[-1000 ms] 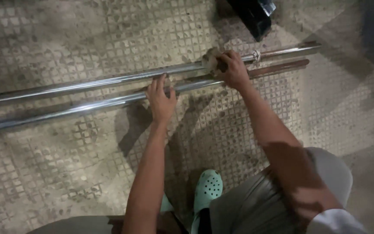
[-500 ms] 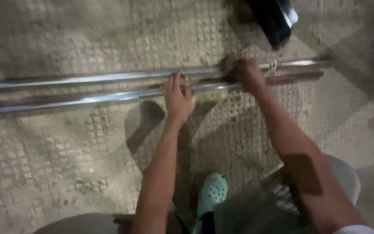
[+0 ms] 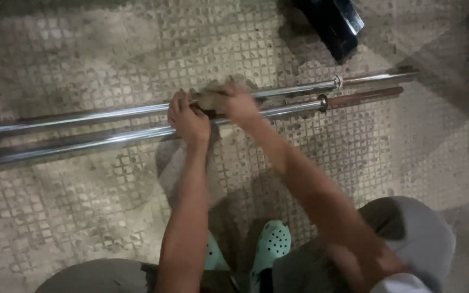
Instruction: The person cleans a metal barbell and several metal rods using a cloth. They wipe the barbell while it is mounted on a rack, then remove it to clean the rods lying on the floor. Finally, they wipe a blue padded bench.
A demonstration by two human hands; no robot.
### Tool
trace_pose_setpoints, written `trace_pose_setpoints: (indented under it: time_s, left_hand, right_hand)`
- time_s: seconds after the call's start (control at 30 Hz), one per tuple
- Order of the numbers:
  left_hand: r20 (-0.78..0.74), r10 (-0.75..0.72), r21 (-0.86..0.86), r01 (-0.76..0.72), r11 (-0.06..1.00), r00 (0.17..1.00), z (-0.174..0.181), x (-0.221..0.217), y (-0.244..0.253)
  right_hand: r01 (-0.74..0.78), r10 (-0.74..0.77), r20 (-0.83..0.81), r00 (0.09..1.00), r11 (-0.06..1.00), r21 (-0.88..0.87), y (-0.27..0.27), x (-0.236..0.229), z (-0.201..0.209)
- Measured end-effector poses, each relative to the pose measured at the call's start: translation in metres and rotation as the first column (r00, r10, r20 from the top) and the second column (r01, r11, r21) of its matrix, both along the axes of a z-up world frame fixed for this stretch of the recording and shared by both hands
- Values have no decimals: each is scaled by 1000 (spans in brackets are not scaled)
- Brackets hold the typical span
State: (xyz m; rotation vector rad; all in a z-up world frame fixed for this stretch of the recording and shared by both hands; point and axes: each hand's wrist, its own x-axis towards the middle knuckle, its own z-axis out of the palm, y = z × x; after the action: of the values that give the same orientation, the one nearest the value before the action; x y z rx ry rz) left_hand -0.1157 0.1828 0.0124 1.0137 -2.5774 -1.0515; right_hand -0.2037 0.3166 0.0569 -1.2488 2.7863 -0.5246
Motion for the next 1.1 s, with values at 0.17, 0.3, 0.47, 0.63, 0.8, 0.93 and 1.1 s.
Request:
trace_pose_setpoints:
  time_s: [0.17,0.3,0.47,0.63,0.8,0.93,1.1]
  left_hand:
    - [-207,105,84,-90,992,973,-20,7,-1]
    - [-250,208,131,-180,975,945,-11,11,-3]
    - [-444,381,177,-338,924,811,-42,1,-9]
    - [-469,785,653,-438,617,405,-52,4,-59]
    - [-443,730,142,-763,630,520,-31,24,-105]
    - [-351,829,336,-768,545,435,-51,4,-129]
    - [-249,871,297,-823,485,424,-28,-5,-129]
  right_hand:
    - [362,-227,559,798,921,-143,138,-34,-12]
    - [-54,59,-23,998,983,175,141,-47,-31]
    - [38,-9,296,955,995,-95,19,-10,-60]
    - [-107,69,213,975,979,171,-140,30,-83]
    - [-263,206,280,937,948,182,-199,56,-71]
    - [-198,190,248,950,980,9,-187,53,-51]
    - [4,-28,177,984,991,136,-129,57,-54]
